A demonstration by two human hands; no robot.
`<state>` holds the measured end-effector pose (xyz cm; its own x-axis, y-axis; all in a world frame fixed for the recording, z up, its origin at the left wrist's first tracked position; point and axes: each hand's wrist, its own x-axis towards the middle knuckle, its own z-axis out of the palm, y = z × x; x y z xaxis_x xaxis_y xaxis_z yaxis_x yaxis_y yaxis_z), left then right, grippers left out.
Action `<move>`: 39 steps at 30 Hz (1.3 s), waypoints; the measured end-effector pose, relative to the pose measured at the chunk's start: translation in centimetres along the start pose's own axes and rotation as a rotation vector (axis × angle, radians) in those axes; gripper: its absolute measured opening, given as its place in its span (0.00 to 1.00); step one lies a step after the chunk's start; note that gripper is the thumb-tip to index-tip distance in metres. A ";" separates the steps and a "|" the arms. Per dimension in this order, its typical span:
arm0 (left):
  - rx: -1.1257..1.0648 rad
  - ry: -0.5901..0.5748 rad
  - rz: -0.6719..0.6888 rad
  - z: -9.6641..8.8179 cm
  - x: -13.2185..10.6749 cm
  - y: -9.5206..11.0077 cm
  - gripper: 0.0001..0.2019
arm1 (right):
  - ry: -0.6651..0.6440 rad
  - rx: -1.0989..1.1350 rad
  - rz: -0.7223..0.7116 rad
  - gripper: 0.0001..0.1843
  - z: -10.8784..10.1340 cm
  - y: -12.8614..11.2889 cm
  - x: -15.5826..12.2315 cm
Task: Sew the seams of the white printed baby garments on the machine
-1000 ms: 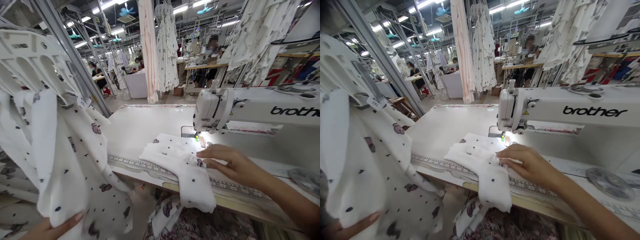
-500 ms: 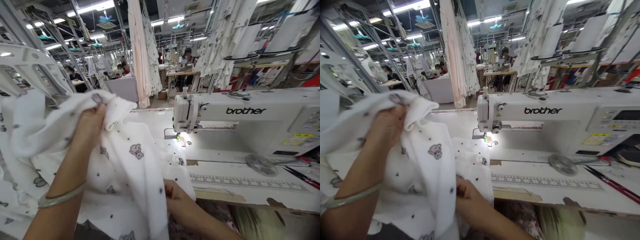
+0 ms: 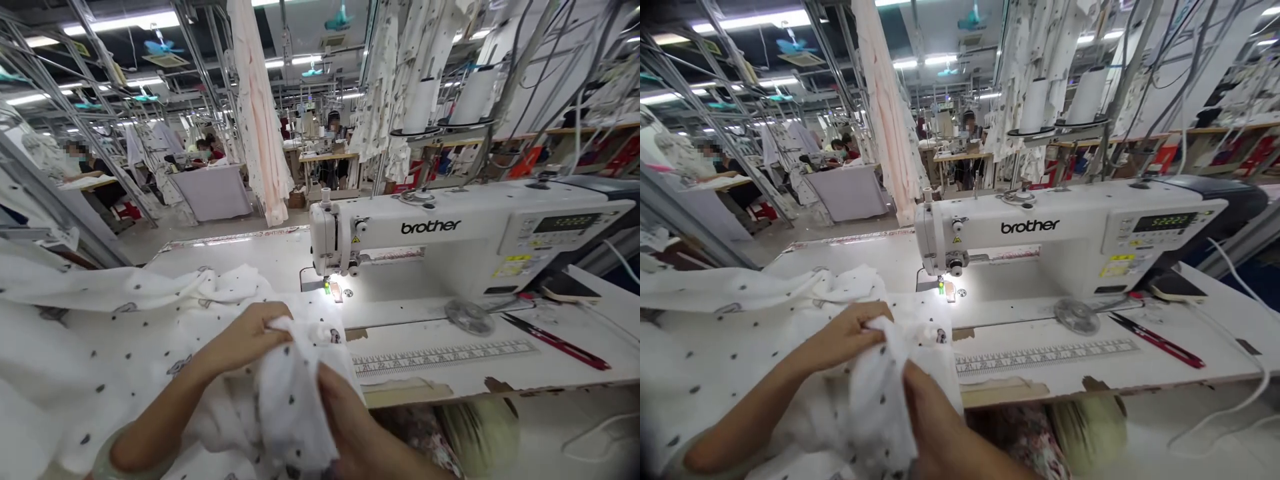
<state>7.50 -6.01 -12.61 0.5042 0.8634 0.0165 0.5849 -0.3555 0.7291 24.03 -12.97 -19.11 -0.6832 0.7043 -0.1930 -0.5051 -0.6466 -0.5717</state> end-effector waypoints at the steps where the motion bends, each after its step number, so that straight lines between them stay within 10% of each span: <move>1: 0.007 0.069 -0.011 -0.5 0.2 -0.1 0.06 | -0.016 0.011 -0.018 0.38 -0.2 0.9 0.0; 6: 0.170 0.453 -0.010 -4.0 1.4 0.6 0.10 | -0.114 -0.275 -0.101 0.39 -0.8 2.9 -0.4; 11: 0.609 0.880 -0.029 -7.6 3.6 0.8 0.12 | -0.135 -0.259 -0.108 0.33 0.3 -1.2 -1.6; 19: 0.736 0.354 -0.193 -3.9 7.5 -7.2 0.22 | 0.101 -0.395 -0.085 0.47 -5.3 -10.0 -1.8; 25: 0.586 0.151 0.039 0.0 9.7 -6.3 0.17 | 0.013 -1.037 -0.066 0.43 -8.9 -12.8 -1.3; 32: 0.448 0.170 0.006 3.2 12.6 -5.9 0.07 | -0.340 -2.190 -0.589 0.17 -10.3 -15.8 3.1; 39: 0.272 0.155 -0.053 2.4 11.7 -5.6 0.10 | -0.449 -2.347 -1.052 0.09 -12.1 -15.2 3.4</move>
<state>11.66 5.23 -18.12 0.3775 0.9203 0.1026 0.7670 -0.3728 0.5223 35.78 2.76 -20.69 -0.8832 0.1750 0.4350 0.2435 0.9640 0.1067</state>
